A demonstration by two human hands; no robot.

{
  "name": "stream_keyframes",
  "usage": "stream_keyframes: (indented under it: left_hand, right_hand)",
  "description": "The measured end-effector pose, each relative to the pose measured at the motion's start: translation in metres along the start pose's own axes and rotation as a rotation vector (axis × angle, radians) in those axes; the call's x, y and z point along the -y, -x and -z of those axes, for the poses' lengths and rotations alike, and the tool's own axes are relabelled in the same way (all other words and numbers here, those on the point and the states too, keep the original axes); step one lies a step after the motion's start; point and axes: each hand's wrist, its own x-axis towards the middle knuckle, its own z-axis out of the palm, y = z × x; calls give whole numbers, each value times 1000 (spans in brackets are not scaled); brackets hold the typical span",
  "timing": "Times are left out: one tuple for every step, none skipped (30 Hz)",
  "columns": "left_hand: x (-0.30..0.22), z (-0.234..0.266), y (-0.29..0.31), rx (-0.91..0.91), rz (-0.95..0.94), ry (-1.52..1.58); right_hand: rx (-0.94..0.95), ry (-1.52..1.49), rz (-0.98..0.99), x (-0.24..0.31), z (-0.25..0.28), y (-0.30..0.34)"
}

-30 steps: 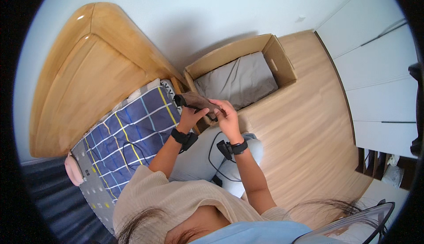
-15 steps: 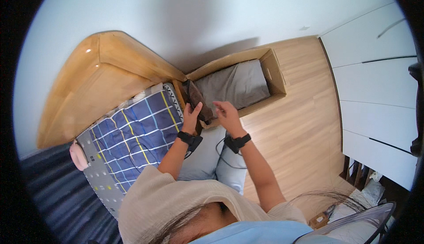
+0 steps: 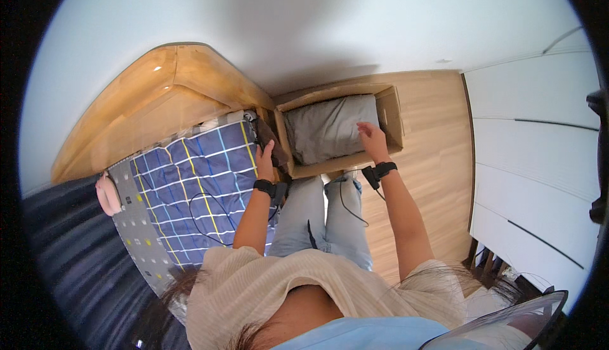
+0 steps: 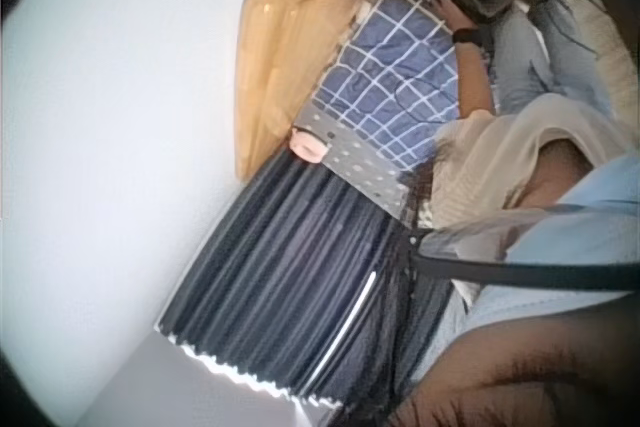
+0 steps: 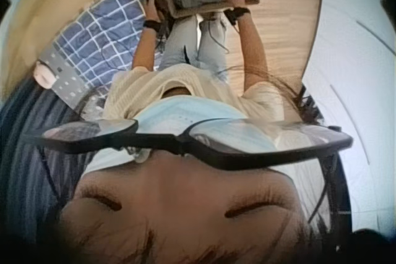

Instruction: The person kneels on the floor and sands the wooden edge of a bed frame using a sanding block. They move along the curved edge, applying pressure and rubbing the surface repeatedly.

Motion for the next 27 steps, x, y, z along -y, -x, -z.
stream_keyframes:
  left_hand:
    - [7, 0, -4, 16, -16, 22]
    - [15, -1, -7, 18, -6, 49]
    - [25, -1, -10, 15, 6, 98]
    - [34, -1, -13, 56, -4, 89]
    - [42, -5, -17, 21, -12, 115]
    - [52, -8, -18, -15, -14, 136]
    - [61, -11, -18, -60, 28, 156]
    - [68, -16, -19, -191, 49, 52]
    - [74, -17, -18, -135, 18, 75]
    - [81, -19, -16, -111, -3, 101]
    - [87, -21, -16, -81, -57, 138]
    - [93, -23, -19, -34, -74, 199]
    - [98, -24, -24, -71, -63, 160]
    - [106, -24, -28, -91, -81, 136]
    - [115, -25, -32, -111, -70, 133]
    - [121, -25, -39, -93, -83, 113]
    - [128, -24, -45, -96, -126, 82]
    - [133, -24, -51, -105, -142, 68]
    - [137, -26, -56, -128, -111, 49]
    - [138, -26, -59, -144, -103, 5]
    - [138, -26, -61, -114, -123, 7]
    - [136, -27, -64, -95, -97, 1]
    - [133, -28, -65, -73, -60, -1]
    - [130, -29, -64, -59, 4, 2]
    - [126, -31, -66, -45, 38, -44]
    - [123, -33, -68, -24, 66, -25]
    - [122, -38, -70, -26, 69, -31]
  right_hand:
    - [1, 3, -20, -13, 11, -5]
    - [3, 3, -41, -27, 20, -10]
    - [8, 5, -63, -41, 29, -14]
    - [-24, -1, -107, -56, 38, -21]
    - [-48, 29, -97, -70, 48, -29]
    - [-66, 49, -138, -84, 57, -33]
    - [-90, 61, -224, -98, 65, -35]
    - [-78, 86, -193, -111, 75, -40]
    - [-78, 144, -178, -124, 85, -48]
    - [-82, 190, -190, -136, 92, -54]
    - [-98, 216, -218, -149, 99, -59]
    - [-114, 133, -293, -162, 103, -65]
    - [-98, 235, -262, -174, 108, -72]
    - [-94, 319, -263, -187, 111, -75]
    - [-92, 411, -293, -202, 115, -77]
    - [-95, 446, -315, -215, 118, -79]
    - [-100, 455, -315, -230, 118, -80]
    - [-110, 475, -335, -244, 117, -81]
    - [-121, 493, -353, -258, 114, -84]
    - [-108, 490, -381, -271, 110, -86]
    - [-96, 485, -411, -284, 106, -88]
    - [-86, 474, -489, -294, 101, -90]
    - [-27, 351, -428, -303, 98, -93]
    - [27, 224, -417, -310, 97, -96]
    - [42, 95, -433, -314, 96, -98]
    - [80, 22, -419, -317, 93, -99]
    - [65, 96, -369, -318, 94, -101]
